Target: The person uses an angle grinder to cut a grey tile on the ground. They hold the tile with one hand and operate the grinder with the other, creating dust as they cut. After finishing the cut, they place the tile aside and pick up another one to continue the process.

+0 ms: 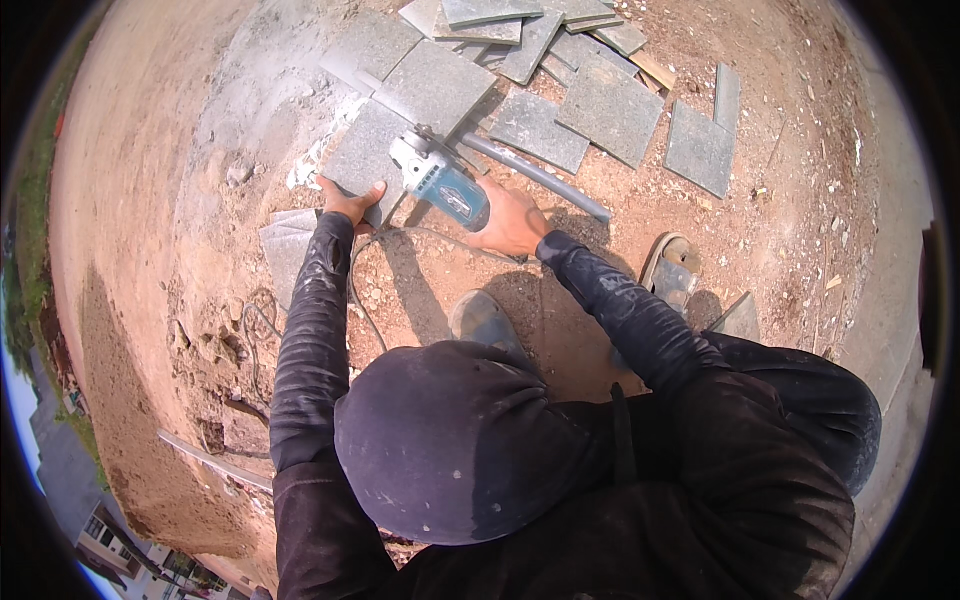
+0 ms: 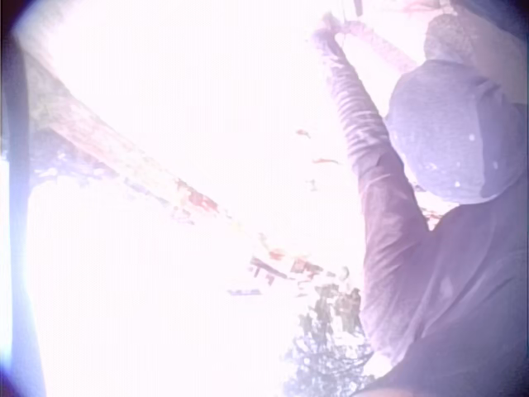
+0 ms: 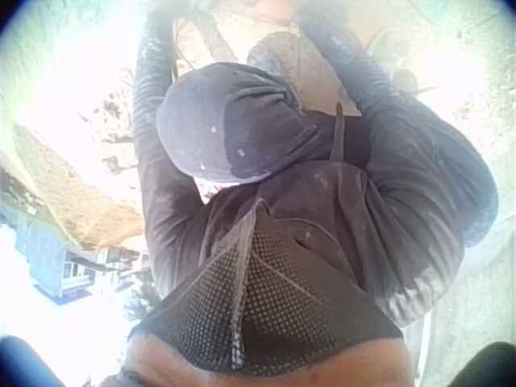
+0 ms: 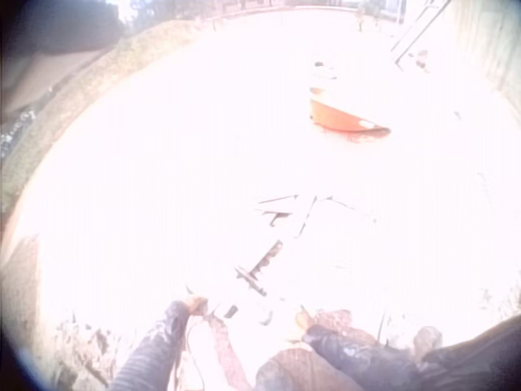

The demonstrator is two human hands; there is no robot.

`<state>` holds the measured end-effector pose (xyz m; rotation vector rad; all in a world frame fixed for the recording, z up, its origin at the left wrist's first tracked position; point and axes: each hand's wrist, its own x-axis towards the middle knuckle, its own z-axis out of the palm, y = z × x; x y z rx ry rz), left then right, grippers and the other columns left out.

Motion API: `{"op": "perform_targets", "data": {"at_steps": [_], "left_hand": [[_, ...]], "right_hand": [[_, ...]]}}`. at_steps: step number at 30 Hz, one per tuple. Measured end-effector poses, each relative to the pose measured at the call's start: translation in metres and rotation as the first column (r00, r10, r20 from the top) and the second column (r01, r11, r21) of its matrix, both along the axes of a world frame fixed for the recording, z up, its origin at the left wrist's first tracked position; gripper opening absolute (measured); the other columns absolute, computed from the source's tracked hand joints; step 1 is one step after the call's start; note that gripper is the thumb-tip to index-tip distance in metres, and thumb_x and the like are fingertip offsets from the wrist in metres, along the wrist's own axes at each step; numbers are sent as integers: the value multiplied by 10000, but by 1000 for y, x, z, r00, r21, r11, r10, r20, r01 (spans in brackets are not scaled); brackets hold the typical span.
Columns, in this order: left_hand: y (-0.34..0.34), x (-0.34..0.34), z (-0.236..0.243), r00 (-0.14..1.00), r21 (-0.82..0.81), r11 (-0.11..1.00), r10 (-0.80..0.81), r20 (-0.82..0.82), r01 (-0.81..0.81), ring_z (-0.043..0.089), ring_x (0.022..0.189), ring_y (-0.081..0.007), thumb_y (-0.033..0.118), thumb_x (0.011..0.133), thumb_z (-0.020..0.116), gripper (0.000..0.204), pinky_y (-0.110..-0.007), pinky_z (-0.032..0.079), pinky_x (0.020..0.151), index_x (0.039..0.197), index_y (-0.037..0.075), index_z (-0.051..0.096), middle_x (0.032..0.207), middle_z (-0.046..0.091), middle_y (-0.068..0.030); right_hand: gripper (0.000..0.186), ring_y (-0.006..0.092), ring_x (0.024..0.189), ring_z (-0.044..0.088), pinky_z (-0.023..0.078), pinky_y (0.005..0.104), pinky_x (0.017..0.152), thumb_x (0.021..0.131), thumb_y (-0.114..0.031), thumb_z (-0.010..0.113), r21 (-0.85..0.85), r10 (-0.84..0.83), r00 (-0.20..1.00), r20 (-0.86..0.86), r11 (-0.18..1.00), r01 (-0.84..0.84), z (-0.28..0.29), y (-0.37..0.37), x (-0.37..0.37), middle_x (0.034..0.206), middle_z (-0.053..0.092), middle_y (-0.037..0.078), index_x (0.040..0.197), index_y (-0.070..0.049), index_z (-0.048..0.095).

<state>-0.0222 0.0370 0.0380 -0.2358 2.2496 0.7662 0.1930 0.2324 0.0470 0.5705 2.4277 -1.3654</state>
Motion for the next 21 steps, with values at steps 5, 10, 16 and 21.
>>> {"op": "perform_targets", "data": {"at_steps": [5, 10, 16, 21], "left_hand": [[1, 0, -1, 1000, 12, 1000, 9, 9, -9, 612, 995, -432, 365, 628, 885, 1423, -448, 605, 539, 1448, 89, -245, 1382, 335, -368], [1, -1, 2, 1000, -18, 1000, -17, 17, 17, 636, 935, -397, 436, 631, 871, 1439, -434, 601, 555, 1440, 92, -268, 1368, 354, -353], [7, 3, 10, 999, 18, 1000, 22, 37, -22, 608, 1011, -436, 336, 637, 884, 1414, -473, 612, 575, 1445, 104, -252, 1380, 335, -370], [3, 1, 6, 1000, 12, 1000, 14, 29, -14, 628, 980, -422, 332, 645, 879, 1401, -467, 616, 576, 1447, 105, -247, 1365, 357, -364]], "right_hand": [[757, 387, 888, 658, 524, 439, 815, 621, -362, 737, 22, 19, 999, 35, 1000, -19, 8, 2, -3, 973, 657, 252, 1215, 30, 480], [757, 387, 914, 655, 522, 434, 837, 636, -367, 732, 2, 60, 988, 140, 998, -61, 19, 6, -11, 998, 654, 257, 1221, 40, 478], [790, 364, 903, 657, 526, 400, 812, 622, -344, 743, 22, 74, 981, 181, 997, -80, 26, 6, -18, 985, 647, 275, 1217, 93, 462], [811, 363, 947, 649, 520, 391, 847, 626, -359, 741, 1, 117, 953, 279, 993, -122, 44, 8, -29, 1036, 640, 266, 1242, 81, 450]]}}
